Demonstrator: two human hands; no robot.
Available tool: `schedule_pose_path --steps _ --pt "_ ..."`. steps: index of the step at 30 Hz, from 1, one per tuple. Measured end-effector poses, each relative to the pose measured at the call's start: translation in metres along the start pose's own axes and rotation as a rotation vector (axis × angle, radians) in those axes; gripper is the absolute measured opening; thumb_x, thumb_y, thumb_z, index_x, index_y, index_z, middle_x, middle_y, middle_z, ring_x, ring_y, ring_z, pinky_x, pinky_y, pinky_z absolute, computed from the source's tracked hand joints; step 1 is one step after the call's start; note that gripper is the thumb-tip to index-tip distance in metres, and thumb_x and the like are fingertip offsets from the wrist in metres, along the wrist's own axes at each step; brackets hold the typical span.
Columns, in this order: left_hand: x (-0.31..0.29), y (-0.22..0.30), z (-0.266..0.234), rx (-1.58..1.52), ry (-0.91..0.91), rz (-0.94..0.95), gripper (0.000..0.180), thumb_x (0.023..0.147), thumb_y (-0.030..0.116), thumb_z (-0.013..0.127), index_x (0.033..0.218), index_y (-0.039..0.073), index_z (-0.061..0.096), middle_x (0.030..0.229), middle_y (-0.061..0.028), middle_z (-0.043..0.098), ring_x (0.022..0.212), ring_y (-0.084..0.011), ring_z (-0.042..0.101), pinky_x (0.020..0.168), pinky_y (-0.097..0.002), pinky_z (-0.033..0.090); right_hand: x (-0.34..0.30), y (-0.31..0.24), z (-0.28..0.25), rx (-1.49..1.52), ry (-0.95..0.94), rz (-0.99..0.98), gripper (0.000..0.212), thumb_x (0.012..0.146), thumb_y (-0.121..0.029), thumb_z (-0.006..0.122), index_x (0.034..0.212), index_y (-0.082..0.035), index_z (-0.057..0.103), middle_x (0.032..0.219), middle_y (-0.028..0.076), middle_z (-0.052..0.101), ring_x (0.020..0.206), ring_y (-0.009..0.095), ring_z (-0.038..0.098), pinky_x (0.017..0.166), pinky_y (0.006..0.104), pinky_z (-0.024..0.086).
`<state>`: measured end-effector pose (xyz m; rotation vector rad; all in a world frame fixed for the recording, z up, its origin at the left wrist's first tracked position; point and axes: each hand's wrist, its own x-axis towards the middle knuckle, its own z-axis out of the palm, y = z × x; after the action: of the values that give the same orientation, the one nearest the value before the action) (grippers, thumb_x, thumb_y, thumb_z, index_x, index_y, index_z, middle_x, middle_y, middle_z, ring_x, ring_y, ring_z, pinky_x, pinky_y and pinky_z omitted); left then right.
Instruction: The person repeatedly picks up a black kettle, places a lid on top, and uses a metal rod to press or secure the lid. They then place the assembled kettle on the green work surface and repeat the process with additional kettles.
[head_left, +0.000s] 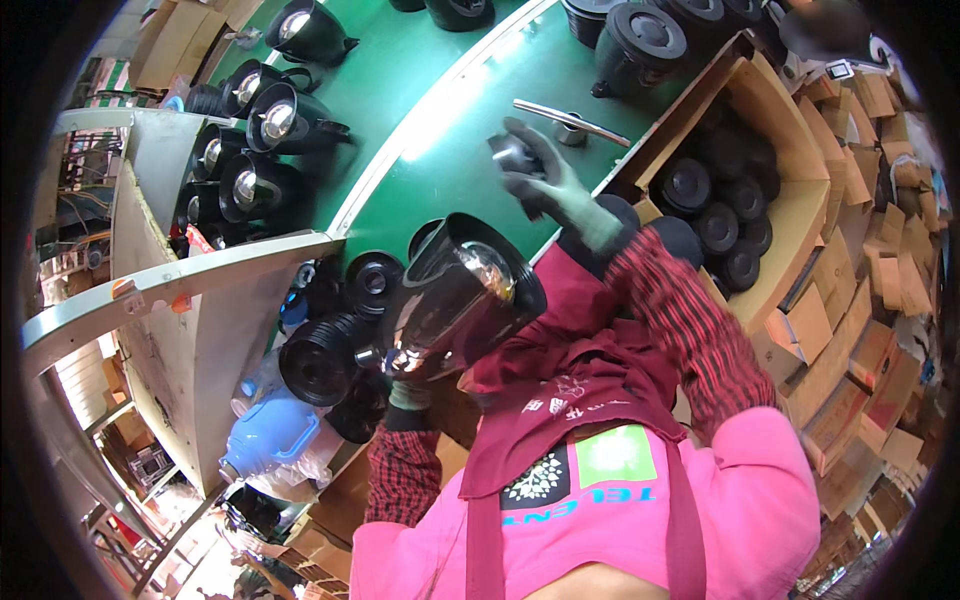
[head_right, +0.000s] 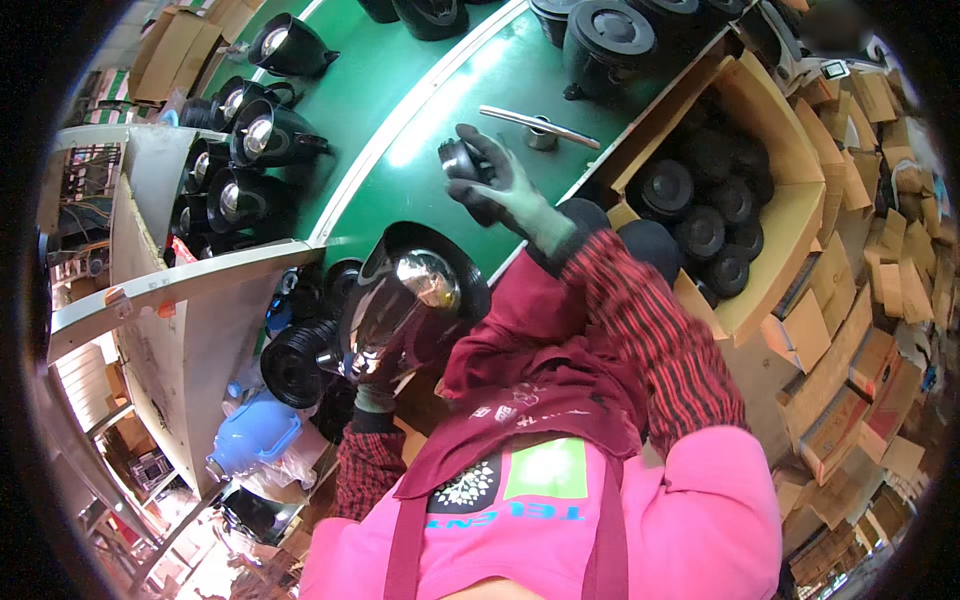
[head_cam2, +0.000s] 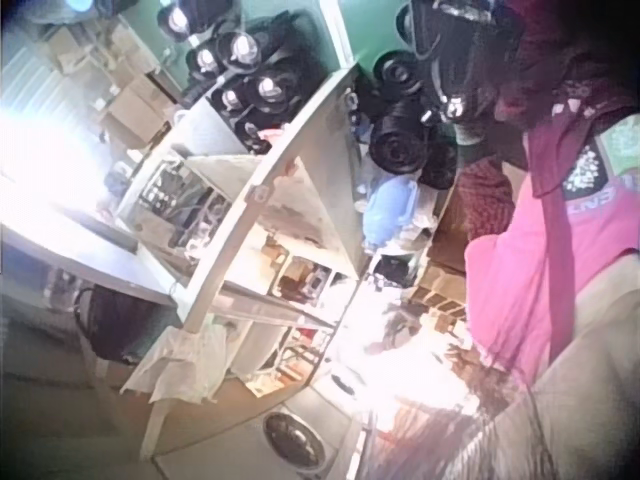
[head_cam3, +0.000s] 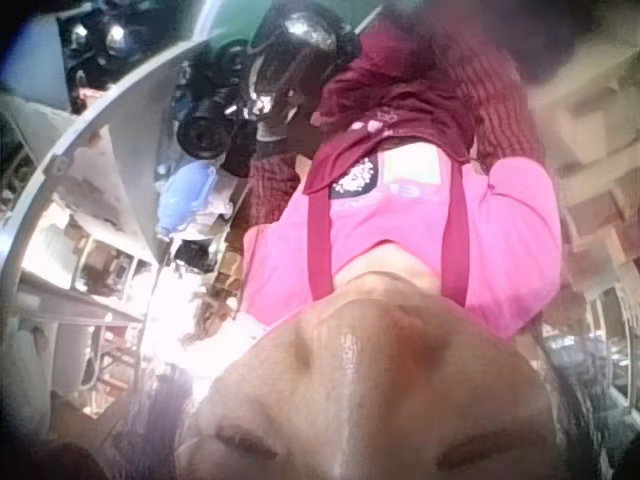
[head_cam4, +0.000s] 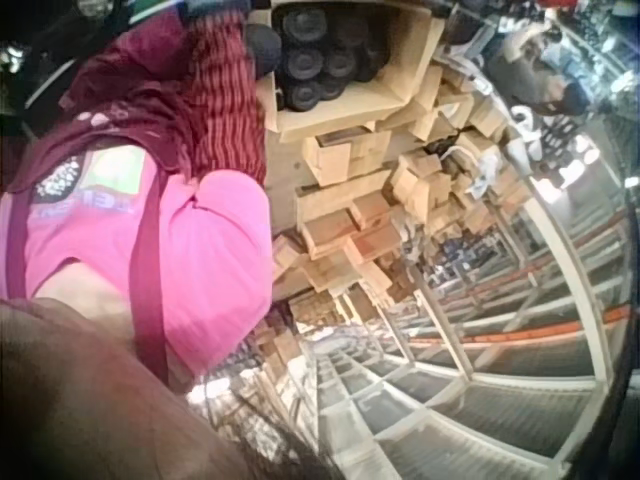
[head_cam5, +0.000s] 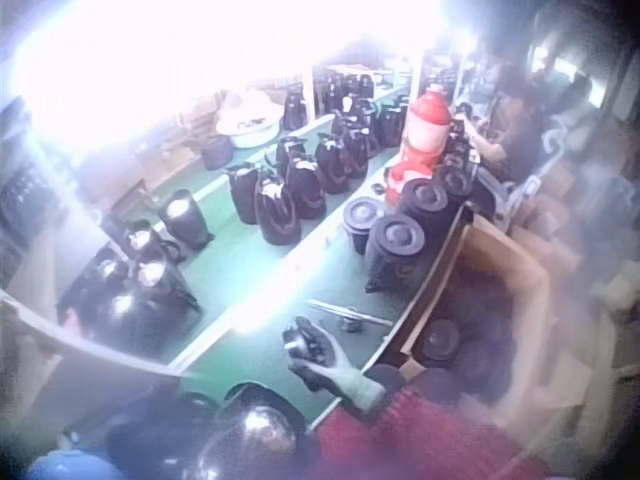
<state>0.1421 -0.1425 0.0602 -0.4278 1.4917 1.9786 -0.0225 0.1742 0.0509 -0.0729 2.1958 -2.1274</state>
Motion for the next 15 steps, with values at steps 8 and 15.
schedule_pose_path --steps 8,15 --pt "0.028 0.012 0.023 0.139 -0.156 0.002 0.066 0.092 0.034 0.063 0.147 0.004 0.043 0.142 -0.0120 0.052 0.122 -0.0254 0.055 0.103 -0.0419 0.047 -0.115 -0.083 -0.034 0.344 -0.213 -0.163 0.111 0.069 -0.024 0.093 0.158 -0.008 0.029 0.159 0.012 0.029 0.146 0.027 0.034 0.122 0.0398 0.023" --pt "0.023 0.015 0.030 0.255 -0.217 0.018 0.070 0.091 0.038 0.065 0.148 0.004 0.042 0.143 -0.0122 0.052 0.123 -0.0260 0.055 0.103 -0.0427 0.047 -0.140 -0.091 -0.037 0.194 -0.141 -0.260 0.101 0.073 -0.031 0.090 0.155 -0.007 0.035 0.155 0.013 0.031 0.144 0.028 0.035 0.120 0.0398 0.028"
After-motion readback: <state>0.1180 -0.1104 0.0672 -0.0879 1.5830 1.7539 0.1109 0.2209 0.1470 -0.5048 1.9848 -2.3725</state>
